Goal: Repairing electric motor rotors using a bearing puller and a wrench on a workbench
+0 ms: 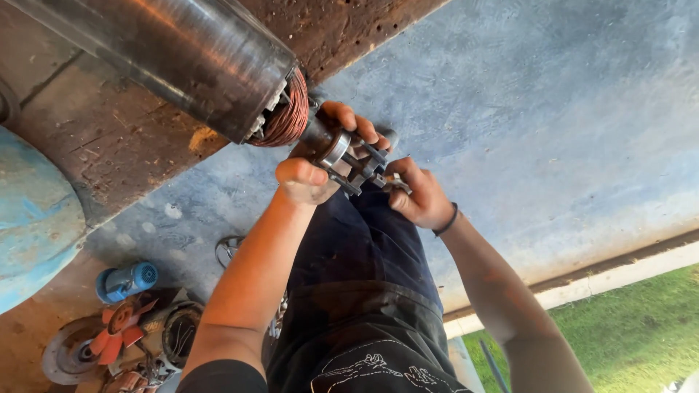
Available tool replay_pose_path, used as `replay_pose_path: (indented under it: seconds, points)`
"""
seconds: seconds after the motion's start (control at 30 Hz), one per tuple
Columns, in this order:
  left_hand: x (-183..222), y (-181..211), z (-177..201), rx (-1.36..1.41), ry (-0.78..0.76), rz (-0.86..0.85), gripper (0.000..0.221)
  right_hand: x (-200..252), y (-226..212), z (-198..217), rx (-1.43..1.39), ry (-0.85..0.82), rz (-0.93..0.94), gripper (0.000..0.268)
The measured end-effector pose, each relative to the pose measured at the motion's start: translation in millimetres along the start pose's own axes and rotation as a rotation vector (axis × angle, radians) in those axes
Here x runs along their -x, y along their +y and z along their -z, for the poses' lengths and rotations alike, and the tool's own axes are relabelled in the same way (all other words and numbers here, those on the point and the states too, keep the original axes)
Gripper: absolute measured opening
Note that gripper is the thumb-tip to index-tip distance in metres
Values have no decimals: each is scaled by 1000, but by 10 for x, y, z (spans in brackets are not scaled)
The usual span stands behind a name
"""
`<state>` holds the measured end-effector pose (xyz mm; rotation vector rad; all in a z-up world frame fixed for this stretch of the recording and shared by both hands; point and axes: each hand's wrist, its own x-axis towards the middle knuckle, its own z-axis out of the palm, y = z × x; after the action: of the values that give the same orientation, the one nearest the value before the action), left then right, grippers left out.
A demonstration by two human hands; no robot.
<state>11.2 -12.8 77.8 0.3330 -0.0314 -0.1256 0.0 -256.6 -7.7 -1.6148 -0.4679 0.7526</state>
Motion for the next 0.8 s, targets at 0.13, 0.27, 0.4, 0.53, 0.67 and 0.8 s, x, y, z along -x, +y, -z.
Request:
replay_pose_path:
  seconds: [0.13, 0.27, 0.4, 0.53, 0.67, 0.8]
  points:
    - [8, -10, 1, 2, -4, 0, 66, -277, -173, 135, 282, 26, 404, 42]
    - [17, -8, -23, -18, 4, 1, 67, -588, -405, 427, 537, -9, 645, 44]
    - [18, -27, -2, -12, -19, -13, 65, -765, -698, 543, 678, -26, 729, 43]
    - [2, -71, 47, 8, -26, -31, 66, -871, -756, 562, 698, -58, 785, 45]
    - [3, -88, 5, 31, -15, -64, 65, -923, -673, 451, 529, -127, 773, 46]
    - [6, -96, 29, 15, 1, -64, 66, -806, -154, 190, 358, -132, 741, 45]
